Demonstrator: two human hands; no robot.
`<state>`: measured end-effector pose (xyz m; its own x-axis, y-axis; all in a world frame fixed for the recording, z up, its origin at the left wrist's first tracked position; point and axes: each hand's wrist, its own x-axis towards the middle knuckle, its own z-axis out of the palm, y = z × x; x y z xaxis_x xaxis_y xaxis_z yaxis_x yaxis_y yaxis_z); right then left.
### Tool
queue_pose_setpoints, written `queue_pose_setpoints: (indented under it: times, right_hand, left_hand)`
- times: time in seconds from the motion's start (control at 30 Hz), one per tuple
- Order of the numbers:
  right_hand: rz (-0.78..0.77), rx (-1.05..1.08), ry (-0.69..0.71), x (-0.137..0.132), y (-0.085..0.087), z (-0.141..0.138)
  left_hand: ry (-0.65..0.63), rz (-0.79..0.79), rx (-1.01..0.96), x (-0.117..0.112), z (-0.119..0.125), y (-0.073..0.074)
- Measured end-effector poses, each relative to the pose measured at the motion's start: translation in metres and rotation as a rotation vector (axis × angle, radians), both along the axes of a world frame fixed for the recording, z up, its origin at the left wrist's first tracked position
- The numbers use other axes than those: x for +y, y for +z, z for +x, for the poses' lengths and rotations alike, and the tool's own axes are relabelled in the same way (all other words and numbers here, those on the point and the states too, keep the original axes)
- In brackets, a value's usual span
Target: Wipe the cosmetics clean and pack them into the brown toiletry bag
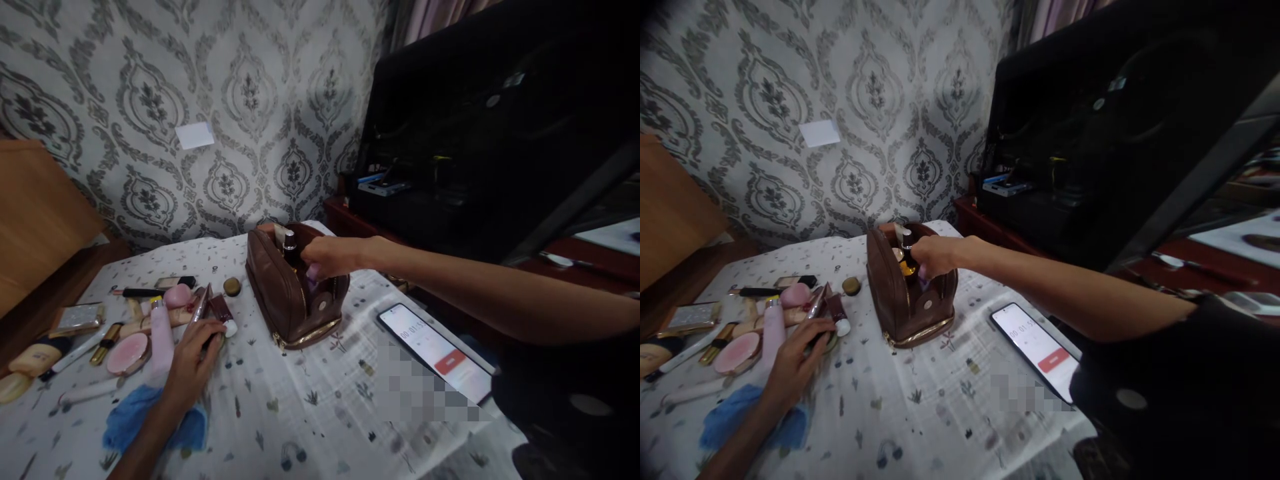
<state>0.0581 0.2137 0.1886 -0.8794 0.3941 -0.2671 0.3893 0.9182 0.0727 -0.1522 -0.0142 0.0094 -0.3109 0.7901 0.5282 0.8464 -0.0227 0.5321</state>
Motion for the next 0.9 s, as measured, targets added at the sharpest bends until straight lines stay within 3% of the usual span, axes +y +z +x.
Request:
queue_pose_setpoints:
  times: [0.47,0.67,0.9]
  right_hand:
    - [-0.011,-0.055,-0.136,-0.009,-0.006,-0.009]
    - [0.080,-0.066,-0.038,-0.009,-0.019,-0.008]
    - [0.113,0.085,0.113,0.000,-0.030,-0.003]
  left_hand:
    - [-0.020,-0.013,-0.034,0.000,0.000,0.000]
    - [-0.037,0.011,0.002,-0.001,-0.007,0.003]
    - [0.066,0.096,0.036,-0.021,-0.035,0.027]
